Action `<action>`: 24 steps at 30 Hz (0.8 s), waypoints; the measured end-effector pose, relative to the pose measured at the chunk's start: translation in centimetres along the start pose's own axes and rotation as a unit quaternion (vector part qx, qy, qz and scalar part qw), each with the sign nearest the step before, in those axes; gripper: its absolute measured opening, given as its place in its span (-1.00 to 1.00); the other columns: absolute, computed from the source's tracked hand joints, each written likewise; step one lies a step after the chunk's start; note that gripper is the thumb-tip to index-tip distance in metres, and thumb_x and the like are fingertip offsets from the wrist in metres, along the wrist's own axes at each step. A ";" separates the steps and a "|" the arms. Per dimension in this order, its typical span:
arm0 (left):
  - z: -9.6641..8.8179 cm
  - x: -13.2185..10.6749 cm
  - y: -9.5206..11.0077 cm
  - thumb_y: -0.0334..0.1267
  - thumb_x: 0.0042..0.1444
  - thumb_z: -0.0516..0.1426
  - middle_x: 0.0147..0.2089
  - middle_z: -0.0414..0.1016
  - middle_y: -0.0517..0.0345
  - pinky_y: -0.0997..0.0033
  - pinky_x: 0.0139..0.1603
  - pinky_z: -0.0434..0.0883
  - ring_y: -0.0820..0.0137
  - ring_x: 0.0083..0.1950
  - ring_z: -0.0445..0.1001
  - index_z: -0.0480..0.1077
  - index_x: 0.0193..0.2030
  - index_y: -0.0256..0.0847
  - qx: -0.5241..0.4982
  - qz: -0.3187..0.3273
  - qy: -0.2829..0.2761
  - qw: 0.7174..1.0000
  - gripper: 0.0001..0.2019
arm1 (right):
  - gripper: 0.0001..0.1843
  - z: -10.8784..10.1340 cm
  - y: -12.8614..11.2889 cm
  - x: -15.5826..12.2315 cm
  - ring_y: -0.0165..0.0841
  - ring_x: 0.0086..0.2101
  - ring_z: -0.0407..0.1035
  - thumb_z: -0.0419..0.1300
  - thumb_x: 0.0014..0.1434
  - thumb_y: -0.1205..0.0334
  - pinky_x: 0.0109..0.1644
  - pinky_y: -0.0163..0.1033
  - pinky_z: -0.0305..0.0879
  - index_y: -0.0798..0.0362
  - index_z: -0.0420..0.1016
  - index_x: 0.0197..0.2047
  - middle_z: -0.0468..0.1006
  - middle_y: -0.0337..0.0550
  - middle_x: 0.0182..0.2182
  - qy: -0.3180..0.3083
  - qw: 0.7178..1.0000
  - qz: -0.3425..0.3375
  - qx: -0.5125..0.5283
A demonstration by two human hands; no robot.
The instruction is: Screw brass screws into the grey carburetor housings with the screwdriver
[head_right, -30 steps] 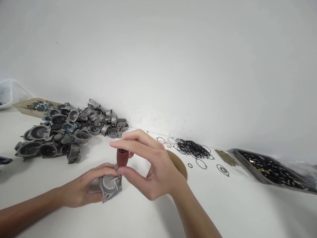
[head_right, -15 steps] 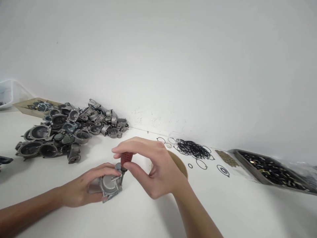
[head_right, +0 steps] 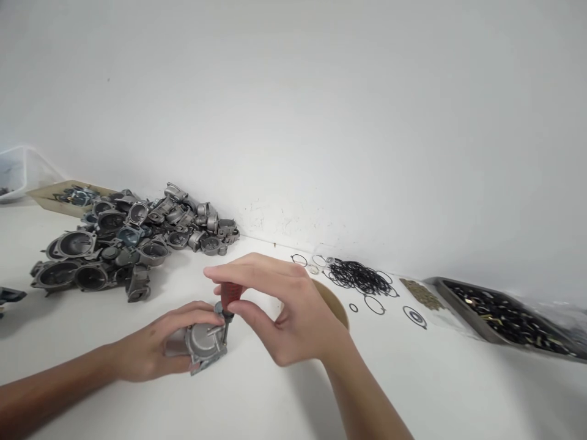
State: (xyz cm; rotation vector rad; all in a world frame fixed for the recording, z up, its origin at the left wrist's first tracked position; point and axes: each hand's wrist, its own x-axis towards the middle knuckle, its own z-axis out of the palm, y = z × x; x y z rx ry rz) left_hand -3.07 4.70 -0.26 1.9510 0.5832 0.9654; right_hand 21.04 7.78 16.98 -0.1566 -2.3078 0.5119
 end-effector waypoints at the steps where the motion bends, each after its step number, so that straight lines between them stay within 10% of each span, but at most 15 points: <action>1: 0.0 0.0 0.0 -0.38 0.27 0.32 0.34 0.43 -0.02 -0.03 0.40 0.40 0.04 0.31 0.47 0.34 0.43 0.10 -0.002 0.001 0.000 1.000 -0.37 | -0.55 0.0 0.1 0.0 -0.33 -0.26 0.61 0.28 0.37 0.48 -0.16 -0.15 0.66 0.04 0.58 0.28 0.71 -0.09 -0.19 0.005 1.000 0.001 0.000; 24: -0.2 0.2 0.0 -0.45 0.24 0.32 0.33 0.43 0.01 0.00 0.35 0.45 0.09 0.29 0.49 0.34 0.41 0.14 0.001 0.016 -0.001 1.000 -0.34 | -0.57 0.0 0.2 0.0 -0.36 -0.26 0.62 0.32 0.36 0.49 -0.13 -0.21 0.64 0.14 0.59 0.26 0.73 -0.08 -0.21 0.003 1.000 0.001 0.017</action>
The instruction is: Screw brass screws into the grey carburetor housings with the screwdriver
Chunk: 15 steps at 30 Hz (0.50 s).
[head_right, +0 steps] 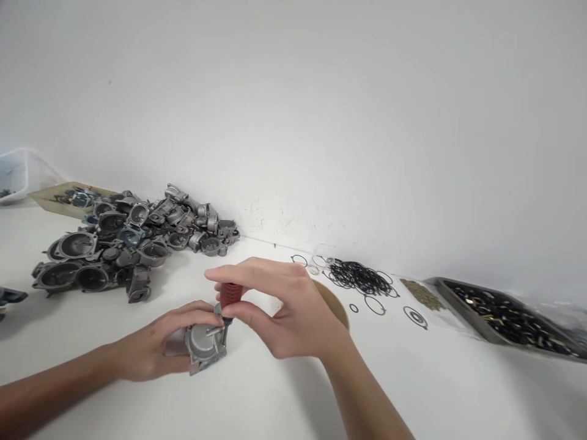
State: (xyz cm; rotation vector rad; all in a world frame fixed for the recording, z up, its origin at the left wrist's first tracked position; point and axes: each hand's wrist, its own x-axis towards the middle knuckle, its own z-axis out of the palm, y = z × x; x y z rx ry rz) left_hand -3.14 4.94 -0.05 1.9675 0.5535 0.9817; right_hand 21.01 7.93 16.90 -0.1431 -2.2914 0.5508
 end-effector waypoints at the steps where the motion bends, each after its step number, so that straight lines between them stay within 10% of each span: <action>1: 0.0 0.0 0.0 -0.45 0.24 0.32 0.33 0.42 0.01 0.01 0.35 0.46 0.10 0.29 0.49 0.35 0.41 0.15 -0.001 -0.003 0.000 1.000 -0.34 | -0.58 0.0 0.0 0.0 -0.37 -0.26 0.62 0.34 0.35 0.48 -0.13 -0.22 0.63 0.14 0.60 0.25 0.73 -0.07 -0.21 0.001 1.000 -0.001 -0.004; 6: 0.3 -0.3 0.1 -0.41 0.25 0.29 0.39 0.32 -0.03 0.08 0.28 0.55 0.10 0.30 0.49 0.32 0.44 0.14 -0.009 -0.026 0.007 1.000 -0.34 | -0.56 -0.1 0.2 0.0 -0.36 -0.26 0.62 0.36 0.34 0.47 -0.15 -0.21 0.64 0.12 0.59 0.27 0.73 -0.07 -0.22 0.001 1.000 -0.009 -0.008; 11: 0.6 -1.0 -0.1 -0.29 0.10 0.45 0.58 0.09 -0.05 -0.08 0.32 0.52 0.04 0.27 0.50 -0.15 0.64 0.30 0.117 -0.076 0.067 0.988 0.15 | -0.47 -0.7 0.4 -0.1 -0.29 -0.17 0.66 0.30 0.33 0.54 -0.12 -0.13 0.70 0.02 0.57 0.32 0.72 -0.06 -0.10 0.050 0.999 -0.009 0.008; 15: 0.5 -1.2 -0.5 -0.02 -0.07 0.57 0.62 0.02 -0.10 -0.08 0.20 0.59 0.06 0.12 0.60 -0.15 0.63 0.30 0.184 -0.075 0.084 0.977 0.28 | -0.44 -0.5 0.1 -0.1 -0.29 -0.19 0.67 0.29 0.30 0.58 -0.16 -0.15 0.72 -0.02 0.59 0.30 0.69 -0.08 -0.10 0.107 0.994 -0.010 0.025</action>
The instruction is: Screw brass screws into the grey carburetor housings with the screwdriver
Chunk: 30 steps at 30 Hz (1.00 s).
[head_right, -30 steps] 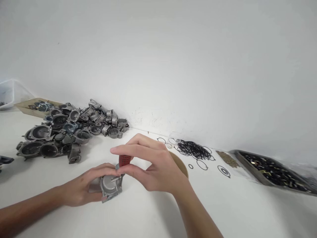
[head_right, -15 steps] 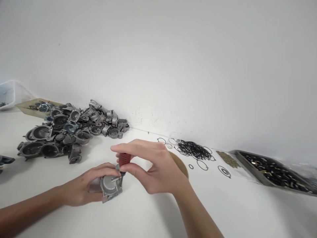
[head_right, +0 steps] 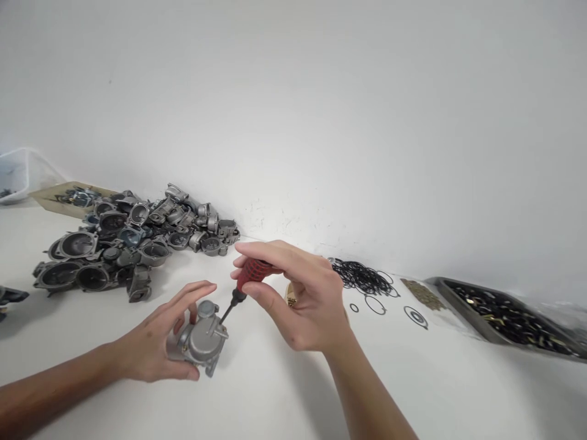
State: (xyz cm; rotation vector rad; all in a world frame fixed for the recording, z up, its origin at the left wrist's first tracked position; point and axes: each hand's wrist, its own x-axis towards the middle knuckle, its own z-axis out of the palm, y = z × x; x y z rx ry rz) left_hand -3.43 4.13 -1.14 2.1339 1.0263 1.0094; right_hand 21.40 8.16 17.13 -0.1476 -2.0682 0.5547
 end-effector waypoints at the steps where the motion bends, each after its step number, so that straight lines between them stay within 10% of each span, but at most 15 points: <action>1: 0.0 0.0 0.0 0.05 -0.10 0.57 0.62 0.05 -0.10 -0.07 0.22 0.58 0.00 0.19 0.57 -0.13 0.63 0.27 0.008 0.008 0.006 1.000 0.29 | -0.44 0.2 -0.1 0.0 -0.29 -0.19 0.68 0.29 0.29 0.58 -0.17 -0.16 0.72 -0.01 0.60 0.29 0.69 -0.08 -0.10 0.006 1.000 0.000 0.008; 4: 0.1 0.0 0.1 0.15 -0.10 0.55 0.56 0.18 -0.07 -0.04 0.26 0.55 -0.11 0.36 0.47 -0.05 0.61 0.21 0.020 0.026 0.004 0.999 0.24 | -0.43 0.9 -0.4 -0.1 -0.28 -0.20 0.68 0.32 0.28 0.56 -0.17 -0.15 0.73 0.00 0.59 0.31 0.70 -0.06 -0.09 0.004 0.999 0.003 0.035; 10: 0.1 0.2 0.5 0.13 0.08 0.46 0.30 0.51 0.04 0.18 0.04 0.61 0.13 0.02 0.64 0.04 0.55 0.18 0.035 0.085 0.022 0.996 0.00 | -0.50 2.5 -0.6 -0.1 -0.27 -0.24 0.67 0.35 0.31 0.50 -0.15 -0.12 0.69 0.08 0.60 0.29 0.73 -0.01 -0.13 -0.023 0.998 -0.008 0.050; 30: 0.3 0.3 0.7 0.08 0.17 0.38 0.19 0.57 0.04 0.20 -0.01 0.60 0.14 -0.05 0.64 0.07 0.49 0.07 0.072 0.104 0.040 0.991 -0.14 | -0.42 4.4 0.2 -0.2 -0.37 -0.25 0.60 0.32 0.35 0.48 -0.03 -0.12 0.63 -0.04 0.50 0.38 0.72 -0.14 -0.16 -0.021 1.000 0.002 -0.021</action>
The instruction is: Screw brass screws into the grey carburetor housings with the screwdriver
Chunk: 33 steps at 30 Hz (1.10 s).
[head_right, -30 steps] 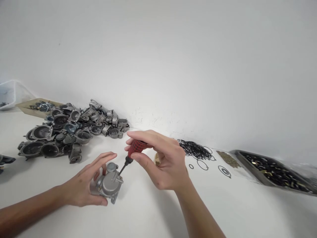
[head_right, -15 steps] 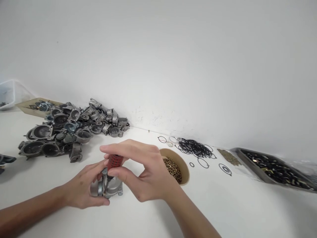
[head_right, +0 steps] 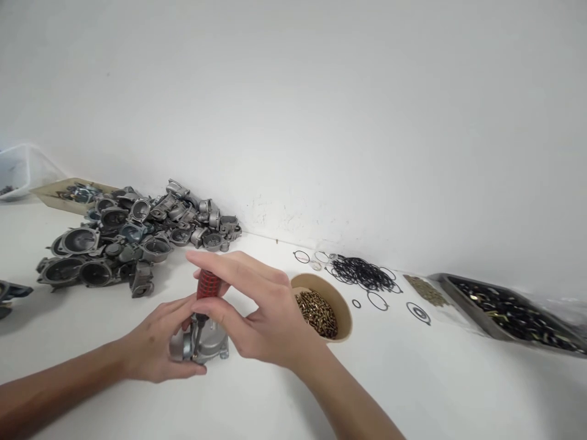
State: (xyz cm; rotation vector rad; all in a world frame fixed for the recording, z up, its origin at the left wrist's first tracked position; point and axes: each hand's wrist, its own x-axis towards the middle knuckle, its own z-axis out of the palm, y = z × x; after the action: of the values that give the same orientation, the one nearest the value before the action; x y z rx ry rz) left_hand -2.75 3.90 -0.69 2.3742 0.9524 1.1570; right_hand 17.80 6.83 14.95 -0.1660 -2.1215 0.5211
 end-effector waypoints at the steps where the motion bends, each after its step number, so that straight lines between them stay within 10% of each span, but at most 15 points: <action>1: -0.1 0.0 0.0 0.06 0.16 0.39 0.20 0.57 0.04 0.20 -0.01 0.60 0.14 -0.05 0.64 0.07 0.48 0.07 0.000 -0.002 -0.002 1.000 -0.14 | -0.43 0.1 0.0 0.0 -0.37 -0.26 0.59 0.33 0.35 0.47 -0.05 -0.13 0.63 -0.04 0.50 0.37 0.71 -0.15 -0.18 0.003 1.000 -0.002 -0.005; 11: -0.1 0.3 -0.3 0.13 0.12 0.40 0.11 0.63 0.08 0.24 -0.11 0.61 0.11 -0.05 0.70 0.13 0.48 0.08 0.007 0.004 0.001 1.000 -0.13 | -0.45 0.0 -0.9 0.2 -0.29 -0.23 0.62 0.18 0.38 0.45 -0.11 -0.08 0.69 0.01 0.47 0.40 0.70 -0.03 -0.10 -0.035 0.999 -0.030 0.011; 16: 0.0 0.3 -0.5 0.10 0.13 0.36 -0.03 0.66 0.15 0.31 -0.25 0.55 0.22 -0.25 0.67 0.09 0.53 0.07 0.043 0.005 0.006 0.999 -0.10 | -0.42 0.5 -1.0 0.1 -0.42 -0.39 0.54 0.41 0.26 0.45 -0.46 -0.34 0.55 -0.09 0.58 0.30 0.61 -0.13 -0.20 0.002 0.998 -0.055 -0.024; 21: 0.2 0.4 -0.7 0.19 0.10 0.33 -0.07 0.67 0.16 0.33 -0.33 0.52 0.22 -0.29 0.66 0.10 0.52 0.04 0.068 0.014 0.028 0.997 -0.08 | -0.37 0.6 -1.0 0.0 -0.29 -0.25 0.60 0.20 0.31 0.52 -0.28 -0.18 0.69 -0.02 0.48 0.40 0.67 0.00 -0.08 -0.035 0.999 -0.001 0.036; 25: 0.1 0.7 -0.4 0.16 0.12 0.32 0.00 0.68 0.12 0.38 -0.41 0.46 0.25 -0.34 0.66 -0.05 0.60 0.06 0.065 0.014 0.032 0.997 0.00 | -0.39 0.4 -0.7 -0.1 -0.40 -0.39 0.52 0.48 0.24 0.35 -0.45 -0.32 0.58 -0.09 0.56 0.33 0.60 -0.11 -0.20 -0.004 0.999 -0.032 0.004; 30: -0.2 0.8 -0.3 0.24 0.15 0.32 -0.03 0.67 0.15 0.35 -0.32 0.51 0.21 -0.26 0.69 0.03 0.56 0.07 0.056 0.017 0.020 0.998 -0.06 | -0.36 0.2 -0.9 0.0 -0.28 -0.25 0.60 0.24 0.29 0.51 -0.32 -0.22 0.67 0.04 0.47 0.41 0.66 0.03 -0.08 -0.055 0.998 -0.006 0.044; 33: -0.1 0.7 -0.4 0.29 0.19 0.29 0.00 0.67 0.12 0.36 -0.33 0.50 0.24 -0.29 0.67 -0.04 0.60 0.08 0.054 0.017 0.024 0.998 -0.03 | -0.39 0.2 -0.9 0.0 -0.38 -0.37 0.54 0.42 0.27 0.41 -0.40 -0.29 0.62 -0.09 0.54 0.35 0.60 -0.11 -0.19 -0.016 1.000 -0.022 0.002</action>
State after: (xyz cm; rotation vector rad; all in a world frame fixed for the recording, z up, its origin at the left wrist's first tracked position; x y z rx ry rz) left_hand -2.69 4.64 -0.50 2.4662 1.0190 1.2075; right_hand 17.72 5.94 15.20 -0.1082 -2.1502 0.5047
